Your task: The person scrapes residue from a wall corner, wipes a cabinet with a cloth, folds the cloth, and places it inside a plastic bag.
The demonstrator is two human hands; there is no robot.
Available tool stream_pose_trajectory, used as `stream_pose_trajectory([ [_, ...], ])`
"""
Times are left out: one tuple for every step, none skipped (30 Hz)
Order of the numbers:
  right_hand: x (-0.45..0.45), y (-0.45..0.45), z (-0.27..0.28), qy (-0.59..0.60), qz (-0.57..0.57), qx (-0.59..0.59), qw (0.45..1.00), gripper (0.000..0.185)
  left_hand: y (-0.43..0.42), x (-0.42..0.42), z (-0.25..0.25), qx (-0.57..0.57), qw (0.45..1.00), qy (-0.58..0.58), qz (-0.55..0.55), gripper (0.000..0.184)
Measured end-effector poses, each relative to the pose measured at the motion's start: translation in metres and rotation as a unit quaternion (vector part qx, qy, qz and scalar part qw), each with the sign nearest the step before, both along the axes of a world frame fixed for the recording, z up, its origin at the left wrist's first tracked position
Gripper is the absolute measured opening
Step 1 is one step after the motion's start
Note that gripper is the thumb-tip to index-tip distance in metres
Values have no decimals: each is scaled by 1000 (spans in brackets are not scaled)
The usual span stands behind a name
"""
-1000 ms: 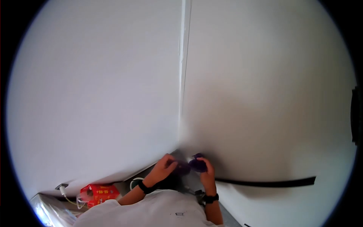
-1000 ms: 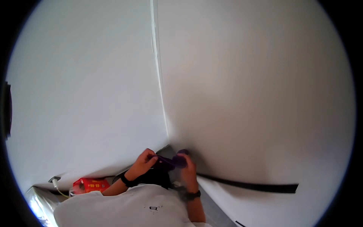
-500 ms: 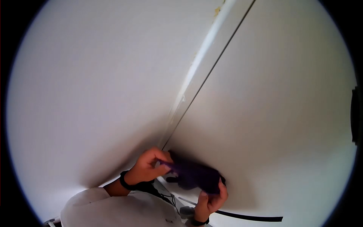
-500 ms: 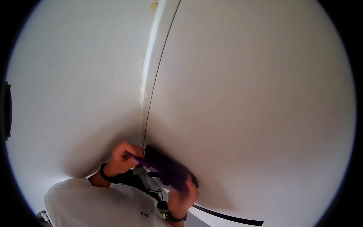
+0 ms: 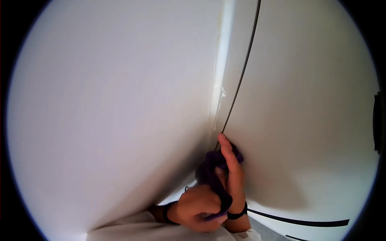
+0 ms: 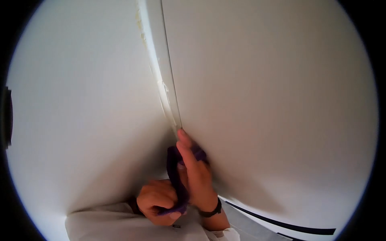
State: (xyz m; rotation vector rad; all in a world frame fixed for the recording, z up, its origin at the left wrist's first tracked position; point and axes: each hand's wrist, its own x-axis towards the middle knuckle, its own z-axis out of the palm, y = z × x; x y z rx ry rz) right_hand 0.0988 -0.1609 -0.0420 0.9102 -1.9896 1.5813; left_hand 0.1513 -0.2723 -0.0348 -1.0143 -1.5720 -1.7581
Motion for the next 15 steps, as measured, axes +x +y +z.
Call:
stream_pose_trajectory([
  [11,-6,0,16,4,-9,1000,52,-7,12,1,-19,1000,6,-1,17],
  [23,-10,-2,31,13,-10,999,52,-10,25,0,-19,1000,6,-2,17],
  [37,-14,-7,27,16,-4,1000,52,-12,41,-5,7,1000,-5,1,18],
  [53,-18,-13,0,30,-22,999,49,-13,59,-10,32,999,-18,4,19],
  [70,-22,-18,-27,39,-45,998,45,-15,76,-16,33,999,-25,1,19],
  [86,-25,-24,-31,34,-47,998,45,-18,93,-21,24,999,-35,8,19],
  [102,-26,-27,-38,42,-42,998,44,-21,110,-25,15,999,-43,16,19],
  [118,-28,-30,-42,52,-36,997,43,-23,126,-27,13,999,-45,13,19],
  [136,-30,-31,-43,50,-38,997,43,-24,143,-27,27,998,-49,-4,20],
  [154,-34,-31,-40,54,-40,997,48,-26,159,-28,41,998,-53,-20,21],
  [171,-37,-32,-36,58,-41,997,54,-32,176,-31,40,998,-52,-20,21],
  [189,-41,-36,-36,59,-41,997,54,-39,193,-35,22,996,-50,-65,22],
  [208,-44,-42,-36,86,-74,993,55,-44,211,-39,6,993,-50,-109,24],
  [227,-46,-46,-36,113,-105,987,56,-46,229,-40,8,993,-50,-108,24],
  [246,-49,-50,-38,113,-102,988,56,-49,246,-40,-15,993,-41,-109,24],
])
